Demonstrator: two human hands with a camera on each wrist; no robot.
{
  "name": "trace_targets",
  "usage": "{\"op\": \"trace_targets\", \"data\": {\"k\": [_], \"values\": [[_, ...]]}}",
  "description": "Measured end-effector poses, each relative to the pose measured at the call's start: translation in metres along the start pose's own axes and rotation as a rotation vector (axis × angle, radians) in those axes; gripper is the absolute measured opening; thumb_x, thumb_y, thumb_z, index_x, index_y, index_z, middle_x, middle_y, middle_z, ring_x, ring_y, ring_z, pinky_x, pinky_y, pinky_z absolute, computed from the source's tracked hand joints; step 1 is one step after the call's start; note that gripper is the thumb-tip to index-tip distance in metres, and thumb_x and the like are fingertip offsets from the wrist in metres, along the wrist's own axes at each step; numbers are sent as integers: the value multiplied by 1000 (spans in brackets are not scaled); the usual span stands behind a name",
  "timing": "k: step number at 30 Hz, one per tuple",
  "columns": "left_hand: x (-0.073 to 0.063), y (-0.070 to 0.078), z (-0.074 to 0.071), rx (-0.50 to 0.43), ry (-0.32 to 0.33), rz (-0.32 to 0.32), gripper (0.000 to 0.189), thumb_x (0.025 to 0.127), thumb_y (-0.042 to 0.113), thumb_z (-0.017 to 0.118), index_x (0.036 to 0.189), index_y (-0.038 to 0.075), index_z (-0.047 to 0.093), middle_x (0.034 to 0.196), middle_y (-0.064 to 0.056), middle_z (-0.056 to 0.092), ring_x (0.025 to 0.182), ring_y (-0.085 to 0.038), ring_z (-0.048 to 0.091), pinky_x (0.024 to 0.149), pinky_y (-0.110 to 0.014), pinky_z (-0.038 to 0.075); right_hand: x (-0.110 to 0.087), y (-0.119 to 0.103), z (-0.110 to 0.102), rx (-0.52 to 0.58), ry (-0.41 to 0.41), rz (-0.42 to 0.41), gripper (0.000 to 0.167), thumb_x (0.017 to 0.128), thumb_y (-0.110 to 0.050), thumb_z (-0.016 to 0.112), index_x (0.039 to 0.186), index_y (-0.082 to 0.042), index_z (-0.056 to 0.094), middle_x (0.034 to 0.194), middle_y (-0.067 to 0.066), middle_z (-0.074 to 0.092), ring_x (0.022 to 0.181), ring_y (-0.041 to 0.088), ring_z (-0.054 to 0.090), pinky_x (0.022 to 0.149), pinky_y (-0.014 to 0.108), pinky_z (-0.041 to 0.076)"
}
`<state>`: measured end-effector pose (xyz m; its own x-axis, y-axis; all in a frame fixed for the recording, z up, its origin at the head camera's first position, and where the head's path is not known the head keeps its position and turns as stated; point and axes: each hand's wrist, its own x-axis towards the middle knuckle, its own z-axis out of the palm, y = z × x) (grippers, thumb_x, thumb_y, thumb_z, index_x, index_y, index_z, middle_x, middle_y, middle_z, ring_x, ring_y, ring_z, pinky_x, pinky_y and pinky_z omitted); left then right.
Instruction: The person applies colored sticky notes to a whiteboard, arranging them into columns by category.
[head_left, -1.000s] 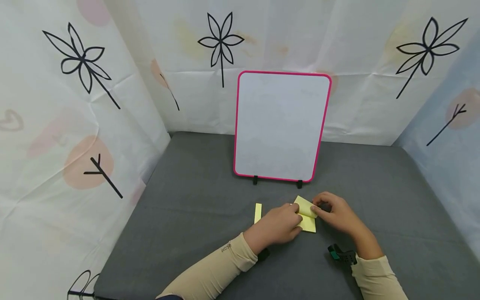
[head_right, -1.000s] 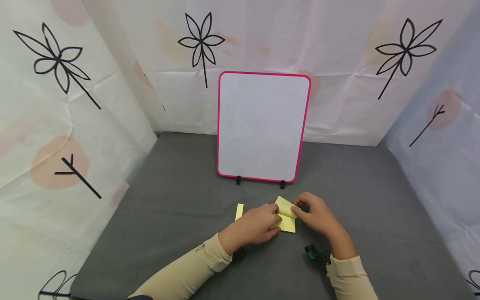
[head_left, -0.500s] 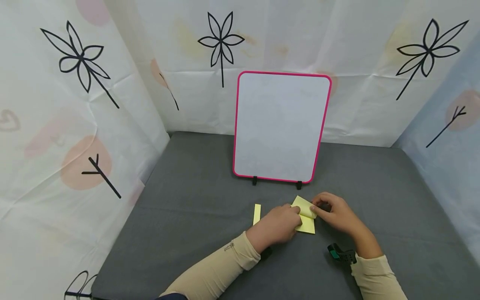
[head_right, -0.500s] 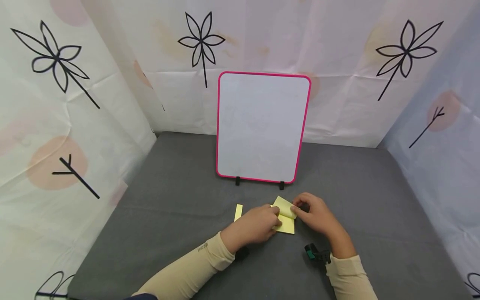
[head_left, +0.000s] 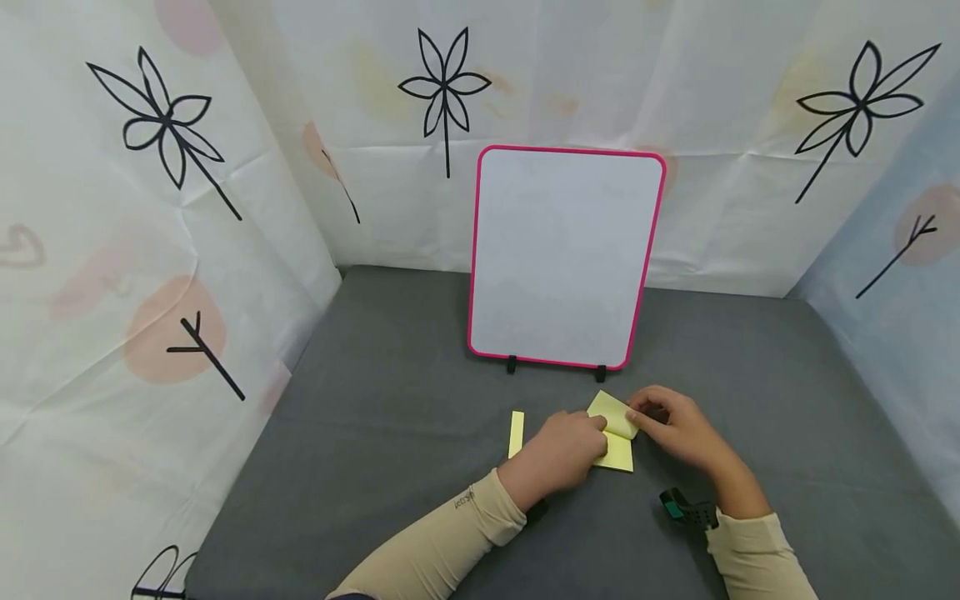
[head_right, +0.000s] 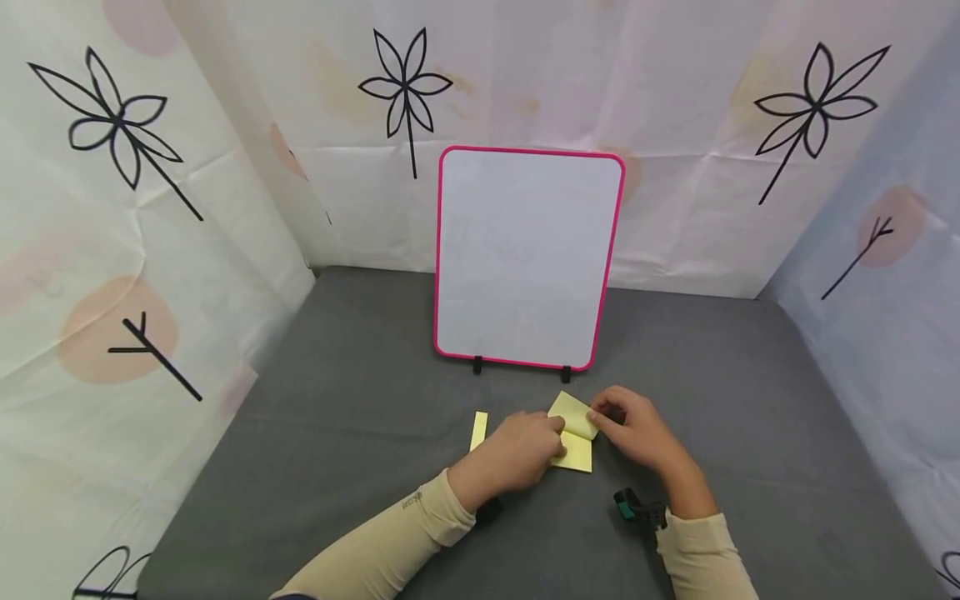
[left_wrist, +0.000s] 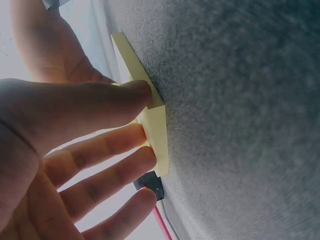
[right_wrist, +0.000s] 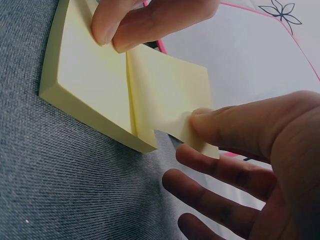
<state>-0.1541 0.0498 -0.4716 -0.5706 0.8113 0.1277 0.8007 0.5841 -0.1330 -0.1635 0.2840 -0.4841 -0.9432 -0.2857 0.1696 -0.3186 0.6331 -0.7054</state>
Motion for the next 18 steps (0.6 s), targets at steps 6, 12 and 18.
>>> {"op": "trace_targets", "data": {"k": [6, 12, 18], "values": [[2, 2, 2, 49, 29, -3, 33, 92, 17, 77, 65, 30, 65, 80, 9, 59, 61, -8, 52, 49, -24, 26, 2, -1, -2, -15, 21, -3, 7, 101, -9, 72, 105, -11, 77, 107, 8, 73, 91, 0, 65, 77, 30, 58], [4, 2, 4, 33, 16, -9, 29, 90, 17, 78, 66, 29, 66, 83, 9, 61, 65, -9, 56, 49, -26, 32, 2, -1, -2, -23, 49, -6, 7, 99, -6, 74, 103, -10, 77, 105, 8, 74, 88, 3, 66, 74, 29, 56], [3, 2, 4, 27, 5, -11, 30, 91, 17, 77, 66, 30, 67, 84, 9, 62, 65, -8, 55, 49, -26, 30, 2, -1, -3, -52, 61, 0, 4, 100, -10, 74, 101, -8, 77, 103, 7, 74, 87, -1, 64, 74, 28, 57]]}}
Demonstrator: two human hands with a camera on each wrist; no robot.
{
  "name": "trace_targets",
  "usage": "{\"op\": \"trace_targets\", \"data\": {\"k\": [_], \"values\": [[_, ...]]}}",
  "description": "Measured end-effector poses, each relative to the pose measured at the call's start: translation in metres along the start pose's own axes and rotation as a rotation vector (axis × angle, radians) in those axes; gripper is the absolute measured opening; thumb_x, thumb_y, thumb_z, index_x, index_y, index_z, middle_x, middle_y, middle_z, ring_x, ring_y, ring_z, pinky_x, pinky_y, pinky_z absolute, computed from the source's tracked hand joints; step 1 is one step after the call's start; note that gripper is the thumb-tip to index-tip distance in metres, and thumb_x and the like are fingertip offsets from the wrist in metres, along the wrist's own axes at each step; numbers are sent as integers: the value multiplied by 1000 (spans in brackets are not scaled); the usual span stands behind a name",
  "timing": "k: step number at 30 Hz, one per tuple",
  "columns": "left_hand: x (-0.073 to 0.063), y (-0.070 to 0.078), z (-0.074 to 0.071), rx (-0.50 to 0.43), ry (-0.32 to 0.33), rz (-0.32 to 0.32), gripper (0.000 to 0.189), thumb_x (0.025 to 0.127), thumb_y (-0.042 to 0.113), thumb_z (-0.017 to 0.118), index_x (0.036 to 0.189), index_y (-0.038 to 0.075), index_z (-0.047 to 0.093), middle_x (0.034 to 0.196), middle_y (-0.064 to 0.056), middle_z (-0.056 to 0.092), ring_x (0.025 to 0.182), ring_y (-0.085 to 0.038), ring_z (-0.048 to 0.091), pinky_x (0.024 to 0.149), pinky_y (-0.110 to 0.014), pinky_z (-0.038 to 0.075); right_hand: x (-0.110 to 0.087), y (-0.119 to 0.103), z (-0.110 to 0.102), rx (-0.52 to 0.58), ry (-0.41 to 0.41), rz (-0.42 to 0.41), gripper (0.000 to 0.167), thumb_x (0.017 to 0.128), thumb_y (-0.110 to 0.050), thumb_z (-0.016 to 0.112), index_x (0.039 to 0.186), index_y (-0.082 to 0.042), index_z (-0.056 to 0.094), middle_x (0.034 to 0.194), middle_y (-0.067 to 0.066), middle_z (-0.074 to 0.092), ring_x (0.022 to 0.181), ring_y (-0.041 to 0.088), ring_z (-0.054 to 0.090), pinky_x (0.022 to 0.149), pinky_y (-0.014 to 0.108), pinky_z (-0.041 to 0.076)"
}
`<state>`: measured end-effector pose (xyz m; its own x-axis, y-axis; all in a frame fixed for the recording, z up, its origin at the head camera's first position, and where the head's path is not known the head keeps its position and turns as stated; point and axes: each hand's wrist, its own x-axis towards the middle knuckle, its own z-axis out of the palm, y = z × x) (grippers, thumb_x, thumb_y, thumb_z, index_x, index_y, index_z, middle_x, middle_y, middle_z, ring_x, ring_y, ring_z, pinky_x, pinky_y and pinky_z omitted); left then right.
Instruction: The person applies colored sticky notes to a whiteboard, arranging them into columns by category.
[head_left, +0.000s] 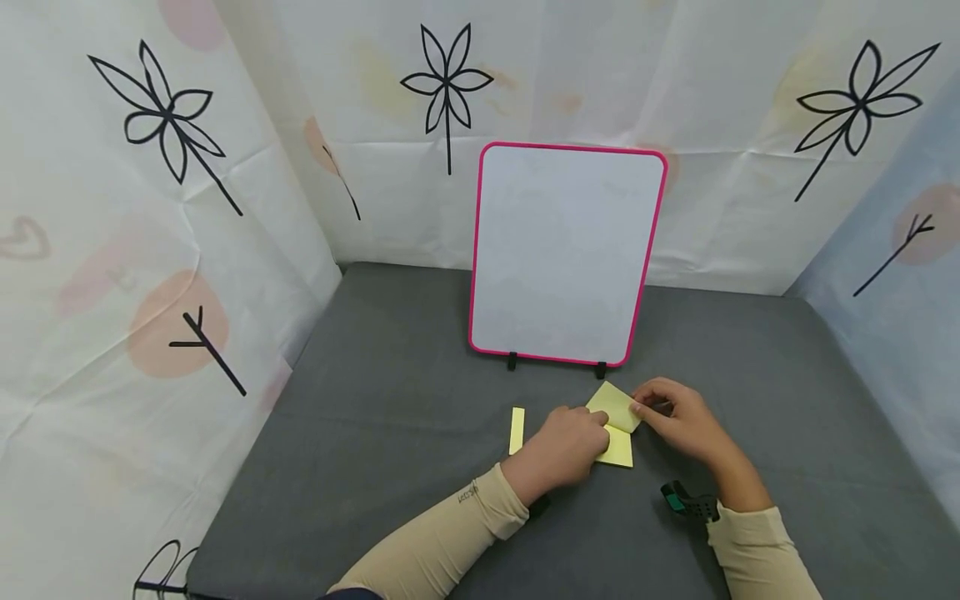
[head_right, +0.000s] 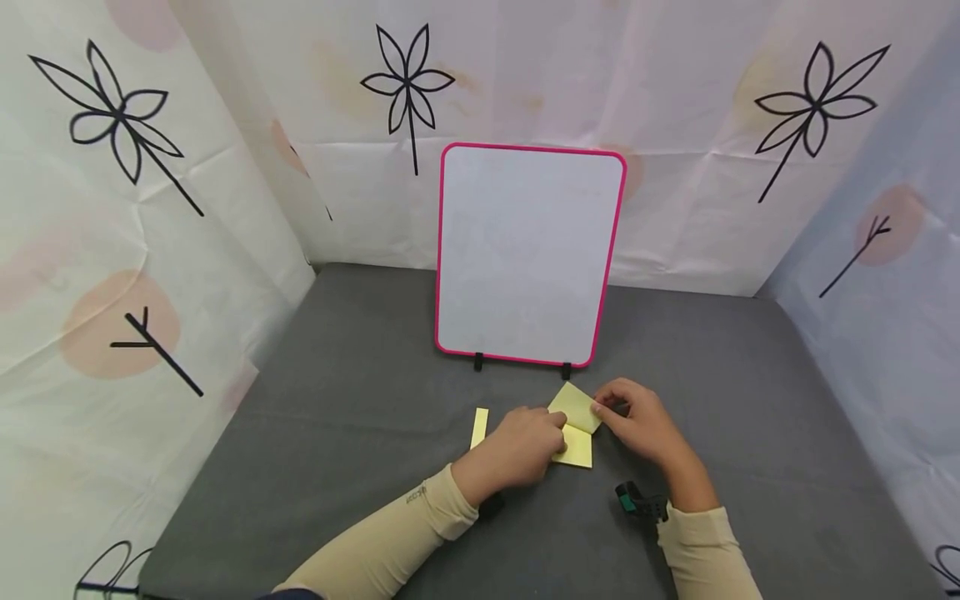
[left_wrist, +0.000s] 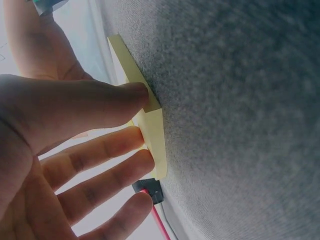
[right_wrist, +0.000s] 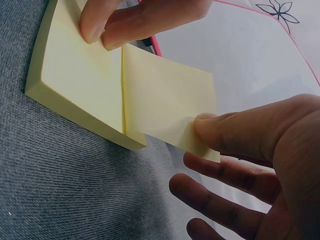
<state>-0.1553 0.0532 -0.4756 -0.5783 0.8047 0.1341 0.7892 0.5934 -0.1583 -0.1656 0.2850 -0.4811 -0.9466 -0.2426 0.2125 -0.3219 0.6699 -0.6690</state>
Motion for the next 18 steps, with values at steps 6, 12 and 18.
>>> {"op": "trace_targets", "data": {"k": [6, 12, 18], "values": [[-1, 0, -1, 15, 3, 4, 30, 92, 17, 77, 66, 30, 67, 84, 9, 62, 62, -8, 53, 48, -26, 27, -1, 1, -2, -9, 14, -10, 5, 100, -9, 73, 100, -7, 77, 102, 7, 74, 87, -4, 63, 74, 28, 57], [0, 0, 0, 1, 1, -7, 28, 90, 18, 78, 67, 29, 67, 83, 8, 61, 62, -8, 51, 49, -25, 27, -1, 3, -3, 12, 33, -31, 4, 98, -5, 74, 100, -6, 77, 102, 9, 74, 87, -3, 63, 72, 26, 56], [0, -1, 0, 15, 3, -7, 29, 90, 18, 77, 66, 29, 67, 81, 8, 60, 62, -8, 52, 48, -26, 27, 1, 5, -8, -18, 57, -13, 5, 97, -4, 74, 100, -5, 77, 103, 11, 74, 87, -5, 62, 73, 26, 56]]}}
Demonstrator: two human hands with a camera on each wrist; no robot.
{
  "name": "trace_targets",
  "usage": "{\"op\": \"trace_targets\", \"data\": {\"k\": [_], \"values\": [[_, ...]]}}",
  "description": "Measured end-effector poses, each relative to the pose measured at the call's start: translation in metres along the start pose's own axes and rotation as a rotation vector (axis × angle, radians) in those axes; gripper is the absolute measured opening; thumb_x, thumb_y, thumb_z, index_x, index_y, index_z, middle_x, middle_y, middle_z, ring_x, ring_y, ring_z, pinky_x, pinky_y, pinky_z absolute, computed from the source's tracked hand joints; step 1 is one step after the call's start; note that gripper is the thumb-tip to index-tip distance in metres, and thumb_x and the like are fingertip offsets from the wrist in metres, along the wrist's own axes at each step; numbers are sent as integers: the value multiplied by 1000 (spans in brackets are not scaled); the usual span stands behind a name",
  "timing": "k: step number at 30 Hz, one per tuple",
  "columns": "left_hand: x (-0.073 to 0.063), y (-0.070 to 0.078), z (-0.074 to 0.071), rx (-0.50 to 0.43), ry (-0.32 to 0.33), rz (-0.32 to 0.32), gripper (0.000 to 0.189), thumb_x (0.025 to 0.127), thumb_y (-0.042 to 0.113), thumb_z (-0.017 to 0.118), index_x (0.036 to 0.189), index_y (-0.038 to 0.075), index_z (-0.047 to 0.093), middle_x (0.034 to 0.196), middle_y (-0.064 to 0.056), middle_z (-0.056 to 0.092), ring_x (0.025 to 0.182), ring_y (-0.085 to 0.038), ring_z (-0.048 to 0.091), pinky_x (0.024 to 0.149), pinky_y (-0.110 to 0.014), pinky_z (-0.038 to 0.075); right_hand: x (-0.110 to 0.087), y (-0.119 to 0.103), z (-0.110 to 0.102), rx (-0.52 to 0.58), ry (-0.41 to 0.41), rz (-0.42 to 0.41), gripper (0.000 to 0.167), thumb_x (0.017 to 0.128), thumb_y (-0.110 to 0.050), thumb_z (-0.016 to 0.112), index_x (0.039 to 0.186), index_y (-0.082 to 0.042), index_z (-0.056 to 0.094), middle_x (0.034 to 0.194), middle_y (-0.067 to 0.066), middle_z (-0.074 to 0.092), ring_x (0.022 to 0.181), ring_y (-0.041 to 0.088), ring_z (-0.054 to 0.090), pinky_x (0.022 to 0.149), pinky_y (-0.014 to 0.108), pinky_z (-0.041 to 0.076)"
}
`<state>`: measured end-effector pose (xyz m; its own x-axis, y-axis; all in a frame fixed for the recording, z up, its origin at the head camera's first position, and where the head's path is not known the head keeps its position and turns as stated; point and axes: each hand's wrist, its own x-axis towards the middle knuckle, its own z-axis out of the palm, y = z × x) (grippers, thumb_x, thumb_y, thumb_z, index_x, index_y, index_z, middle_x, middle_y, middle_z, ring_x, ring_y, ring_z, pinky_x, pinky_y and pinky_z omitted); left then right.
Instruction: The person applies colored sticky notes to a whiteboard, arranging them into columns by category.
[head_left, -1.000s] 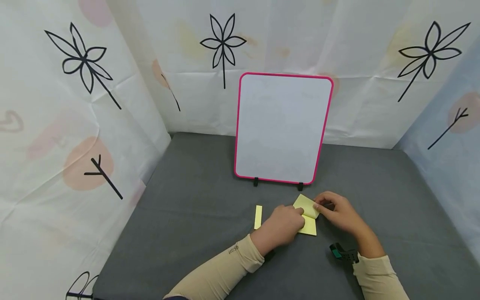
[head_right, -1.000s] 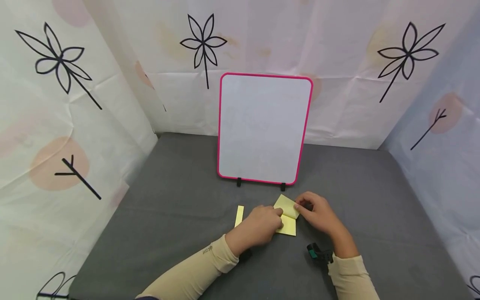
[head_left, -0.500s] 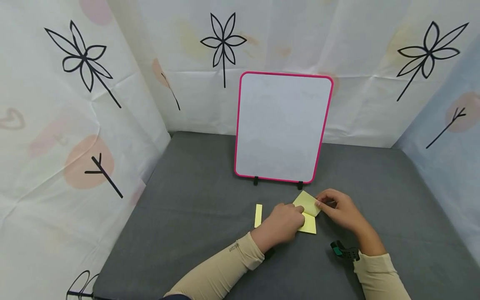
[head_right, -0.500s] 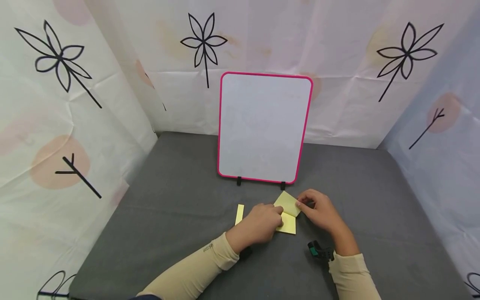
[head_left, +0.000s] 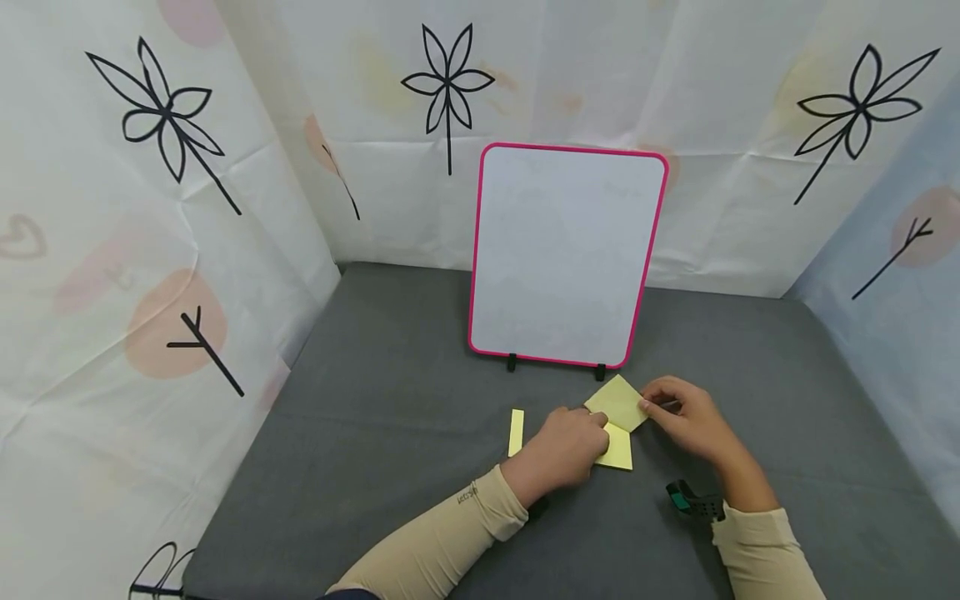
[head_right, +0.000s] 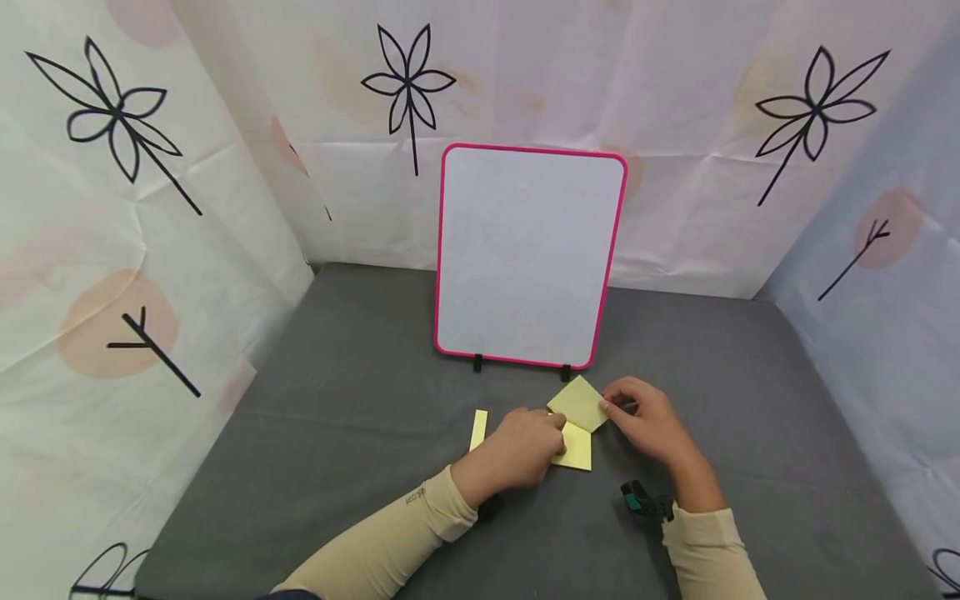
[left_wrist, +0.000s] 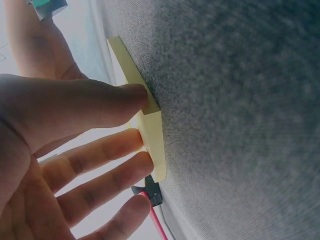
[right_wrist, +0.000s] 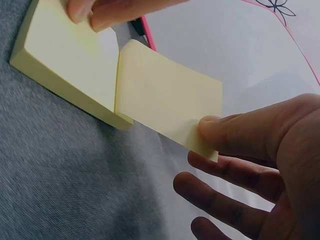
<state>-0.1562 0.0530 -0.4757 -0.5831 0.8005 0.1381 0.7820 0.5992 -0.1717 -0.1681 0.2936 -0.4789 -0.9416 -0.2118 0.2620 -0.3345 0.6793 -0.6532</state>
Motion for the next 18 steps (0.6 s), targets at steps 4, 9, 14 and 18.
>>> {"op": "trace_targets", "data": {"k": [4, 9, 14, 18], "values": [[-1, 1, 0, 2, 2, -4, 29, 89, 17, 78, 66, 29, 66, 81, 9, 60, 63, -8, 53, 49, -27, 28, -2, 2, -4, -22, 19, 12, 5, 97, -2, 74, 101, -4, 76, 100, 11, 73, 85, -4, 61, 73, 26, 56], [-1, 1, 0, -21, 10, -5, 31, 88, 14, 76, 64, 28, 64, 80, 9, 60, 62, -8, 51, 49, -27, 26, 0, 1, -11, -46, 45, 27, 5, 96, -2, 74, 101, -3, 75, 96, 9, 73, 82, -4, 60, 72, 25, 56], [-1, -1, -1, -35, 30, 4, 35, 89, 10, 73, 62, 28, 60, 79, 8, 58, 59, -8, 46, 50, -26, 18, 2, -3, -23, -82, 52, 82, 8, 101, -8, 70, 105, -2, 73, 99, 15, 74, 83, 10, 66, 71, 25, 54], [-2, 0, -2, -48, 33, 4, 38, 88, 8, 72, 60, 27, 56, 77, 8, 56, 58, -8, 42, 51, -26, 15, 2, -5, -31, -105, 50, 129, 15, 105, -15, 66, 108, -1, 71, 102, 20, 74, 85, 24, 69, 68, 27, 53]]}}
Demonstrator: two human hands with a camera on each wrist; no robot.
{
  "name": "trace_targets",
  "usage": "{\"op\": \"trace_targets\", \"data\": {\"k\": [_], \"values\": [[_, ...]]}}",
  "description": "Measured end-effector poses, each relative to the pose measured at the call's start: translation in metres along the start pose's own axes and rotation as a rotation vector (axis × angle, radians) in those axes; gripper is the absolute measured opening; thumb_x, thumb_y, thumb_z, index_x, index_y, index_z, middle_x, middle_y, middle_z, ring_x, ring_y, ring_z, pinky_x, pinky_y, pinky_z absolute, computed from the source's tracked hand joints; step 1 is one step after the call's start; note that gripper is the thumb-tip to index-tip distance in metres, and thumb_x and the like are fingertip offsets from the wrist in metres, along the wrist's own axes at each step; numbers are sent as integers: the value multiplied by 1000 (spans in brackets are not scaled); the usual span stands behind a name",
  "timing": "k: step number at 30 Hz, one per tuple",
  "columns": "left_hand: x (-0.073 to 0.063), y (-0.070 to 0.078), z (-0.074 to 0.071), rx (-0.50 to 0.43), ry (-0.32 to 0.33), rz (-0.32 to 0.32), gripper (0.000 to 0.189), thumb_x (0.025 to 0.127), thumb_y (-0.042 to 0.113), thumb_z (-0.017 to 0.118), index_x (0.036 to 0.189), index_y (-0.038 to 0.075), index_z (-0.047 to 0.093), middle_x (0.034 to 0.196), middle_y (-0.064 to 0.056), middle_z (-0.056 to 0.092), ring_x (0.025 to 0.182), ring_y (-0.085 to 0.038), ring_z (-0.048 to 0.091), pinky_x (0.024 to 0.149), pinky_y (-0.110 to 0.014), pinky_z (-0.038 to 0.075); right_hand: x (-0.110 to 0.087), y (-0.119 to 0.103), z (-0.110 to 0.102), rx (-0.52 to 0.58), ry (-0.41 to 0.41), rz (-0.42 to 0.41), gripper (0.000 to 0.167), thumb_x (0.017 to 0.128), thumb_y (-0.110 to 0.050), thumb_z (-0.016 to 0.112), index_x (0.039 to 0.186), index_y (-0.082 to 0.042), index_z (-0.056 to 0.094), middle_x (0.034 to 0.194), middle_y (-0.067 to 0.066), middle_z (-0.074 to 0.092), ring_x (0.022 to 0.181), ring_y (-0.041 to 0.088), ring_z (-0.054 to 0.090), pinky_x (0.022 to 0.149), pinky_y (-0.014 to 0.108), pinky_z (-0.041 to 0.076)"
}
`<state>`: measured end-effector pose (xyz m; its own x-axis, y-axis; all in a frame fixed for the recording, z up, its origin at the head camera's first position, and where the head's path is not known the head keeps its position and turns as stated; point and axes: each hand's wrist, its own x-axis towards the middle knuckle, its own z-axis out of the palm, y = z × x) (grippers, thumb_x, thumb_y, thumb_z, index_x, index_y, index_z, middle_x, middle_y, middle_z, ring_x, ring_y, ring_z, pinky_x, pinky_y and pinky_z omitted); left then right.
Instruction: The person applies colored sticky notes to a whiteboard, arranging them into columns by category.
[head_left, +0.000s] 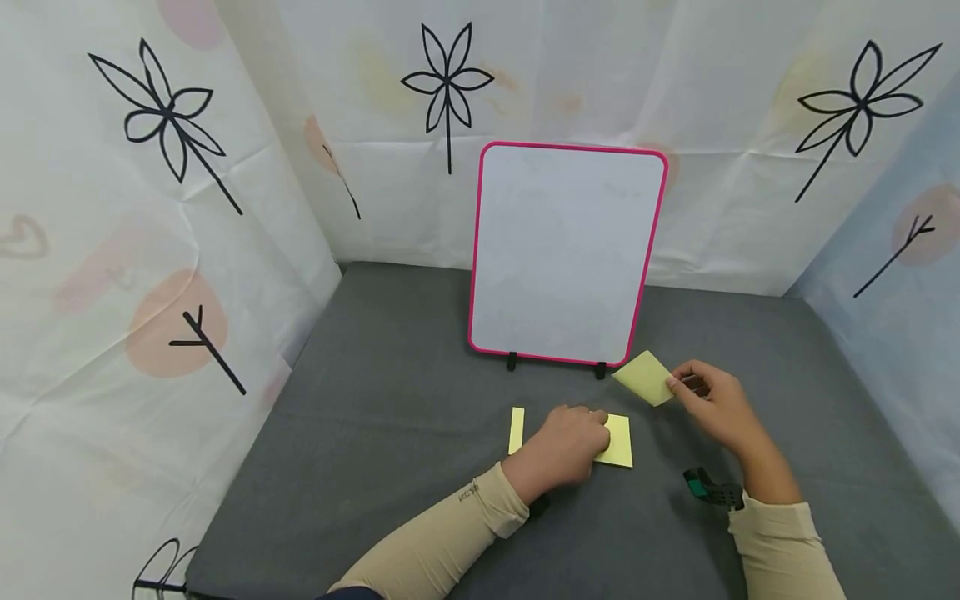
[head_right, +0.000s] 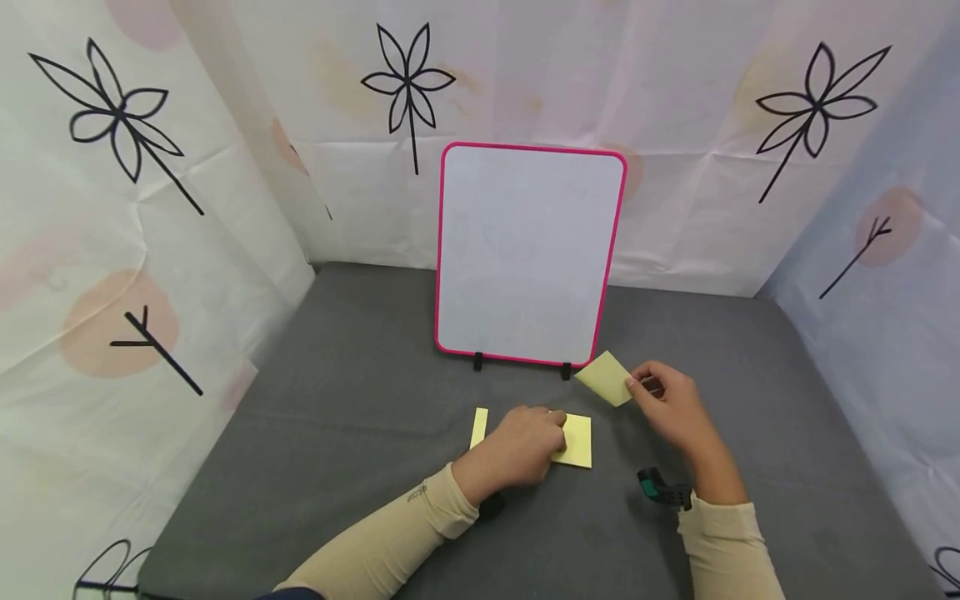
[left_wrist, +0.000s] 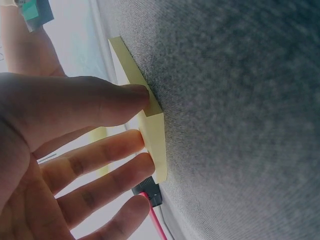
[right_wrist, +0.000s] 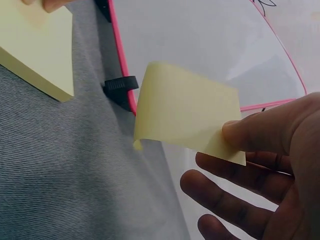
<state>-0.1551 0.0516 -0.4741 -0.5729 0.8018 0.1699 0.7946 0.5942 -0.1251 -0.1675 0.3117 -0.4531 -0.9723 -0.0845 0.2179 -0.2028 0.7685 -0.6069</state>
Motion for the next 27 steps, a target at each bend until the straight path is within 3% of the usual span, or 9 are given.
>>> {"op": "trace_targets", "data": {"k": [4, 12, 19, 27], "values": [[0, -1, 0, 1, 8, 1, 40, 87, 7, 72, 59, 27, 54, 76, 8, 56, 57, -8, 41, 51, -26, 15, 2, -2, -5, -6, 5, 4, 19, 106, -18, 64, 108, -1, 70, 103, 21, 74, 85, 27, 70, 66, 29, 52], [-1, 0, 1, 10, 27, 2, 41, 85, 4, 71, 58, 27, 51, 75, 8, 53, 55, -8, 38, 50, -25, 14, 6, -1, -9, 20, 64, -49, 12, 103, -14, 69, 106, -2, 74, 93, 14, 73, 71, -2, 58, 59, 26, 46], [-2, -1, 1, 12, 43, 0, 43, 83, 3, 71, 57, 27, 46, 72, 8, 49, 54, -8, 32, 51, -25, 14, 10, -3, -10, 9, 127, -98, 10, 99, -9, 73, 106, -1, 76, 91, 11, 71, 70, -2, 54, 58, 23, 45], [0, -1, 1, -42, -11, -12, 37, 87, 5, 71, 62, 27, 55, 77, 7, 53, 57, -9, 37, 51, -25, 16, 20, -10, -12, -25, 154, -153, 8, 96, -7, 77, 104, -4, 77, 91, 12, 72, 67, -5, 56, 57, 22, 45]]}}
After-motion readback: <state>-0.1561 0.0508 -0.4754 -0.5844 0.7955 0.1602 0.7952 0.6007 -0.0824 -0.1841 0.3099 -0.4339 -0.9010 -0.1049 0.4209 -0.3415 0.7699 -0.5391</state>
